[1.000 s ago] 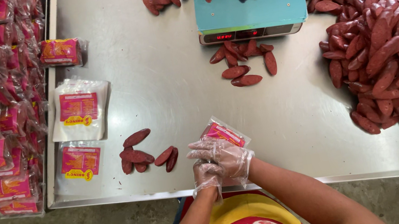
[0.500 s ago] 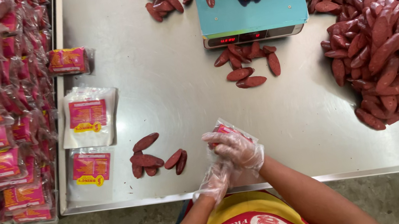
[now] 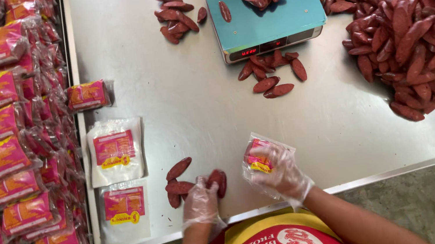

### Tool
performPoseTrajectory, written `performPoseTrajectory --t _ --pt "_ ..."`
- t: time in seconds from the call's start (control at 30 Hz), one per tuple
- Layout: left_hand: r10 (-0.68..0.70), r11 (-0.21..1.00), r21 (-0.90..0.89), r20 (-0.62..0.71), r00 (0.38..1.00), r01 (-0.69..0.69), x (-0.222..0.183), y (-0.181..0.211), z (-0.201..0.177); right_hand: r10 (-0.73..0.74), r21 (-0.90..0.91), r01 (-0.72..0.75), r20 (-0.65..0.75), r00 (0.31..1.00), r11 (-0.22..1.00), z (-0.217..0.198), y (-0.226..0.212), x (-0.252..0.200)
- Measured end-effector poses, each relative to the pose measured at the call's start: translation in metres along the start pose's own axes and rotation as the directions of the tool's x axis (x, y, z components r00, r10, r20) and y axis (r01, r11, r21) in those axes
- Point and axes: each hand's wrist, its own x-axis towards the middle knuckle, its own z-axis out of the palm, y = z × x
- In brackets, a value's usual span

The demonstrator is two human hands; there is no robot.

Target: The person places sliced meat pieces into small plastic bags on a stainless steel table. They repeatedly pick up slices from a pile, insert them into bags, and set the filled bags aside. A digital scale is used to weigh portions of meat during the process.

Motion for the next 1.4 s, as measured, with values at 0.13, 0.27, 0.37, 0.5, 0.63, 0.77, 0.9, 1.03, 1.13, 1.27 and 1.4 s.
performPoseTrajectory --t 0.13,0.27,0.37,0.5,0.63,0.77,0.9,1.03,1.13,1.27,1.4 --pt "0.306 0.936 -0.099 -0.252 0.918 -0.339 0.013 -0.015 0.036 -0.015 -0.494 0.033 0.041 0.999 0.869 0.012 -0.011 -0.039" --pt "0.550 0.831 0.130 -0.337 0.764 -0.540 0.019 -0.023 0.043 -0.013 -0.513 -0.025 -0.070 0.997 0.858 0.026 0.025 -0.054" --pt "0.230 0.838 -0.425 -0.297 0.927 -0.343 -0.002 -0.021 0.039 0.074 -0.349 -0.113 -0.124 0.989 0.930 0.027 0.041 -0.060" --pt "0.003 0.583 -0.810 0.080 0.997 0.063 -0.017 -0.019 0.062 0.029 -0.273 -0.071 -0.155 0.988 0.959 0.026 0.044 -0.059" --pt "-0.084 0.404 -0.853 0.325 0.942 0.331 -0.011 -0.009 0.119 0.044 -0.202 -0.071 -0.132 0.990 0.977 0.019 0.040 -0.058" --pt "-0.118 0.279 -0.924 0.239 0.964 0.263 0.001 0.007 0.159 -0.007 -0.221 -0.019 -0.115 0.993 0.975 0.015 0.039 -0.056" --pt "-0.173 0.158 -0.944 0.261 0.950 0.289 0.011 0.048 0.158 0.015 -0.223 -0.037 -0.102 0.995 0.974 0.015 0.042 -0.057" --pt "0.006 0.038 -0.940 0.339 0.941 0.339 -0.006 0.074 0.128 0.000 -0.214 -0.022 -0.102 0.995 0.977 0.016 0.048 -0.062" --pt "-0.133 0.486 -0.810 0.304 0.943 0.329 -0.017 0.064 0.096 -0.040 -0.313 0.007 -0.098 0.994 0.950 0.015 0.044 -0.060" --pt "0.034 0.895 -0.437 -0.142 0.989 -0.094 -0.024 0.029 0.056 -0.040 -0.341 0.032 -0.019 0.999 0.939 0.006 0.024 -0.051" --pt "0.473 0.880 0.112 -0.290 0.832 -0.461 -0.011 0.000 0.045 0.009 -0.342 -0.031 -0.064 0.998 0.939 0.007 0.018 -0.037"
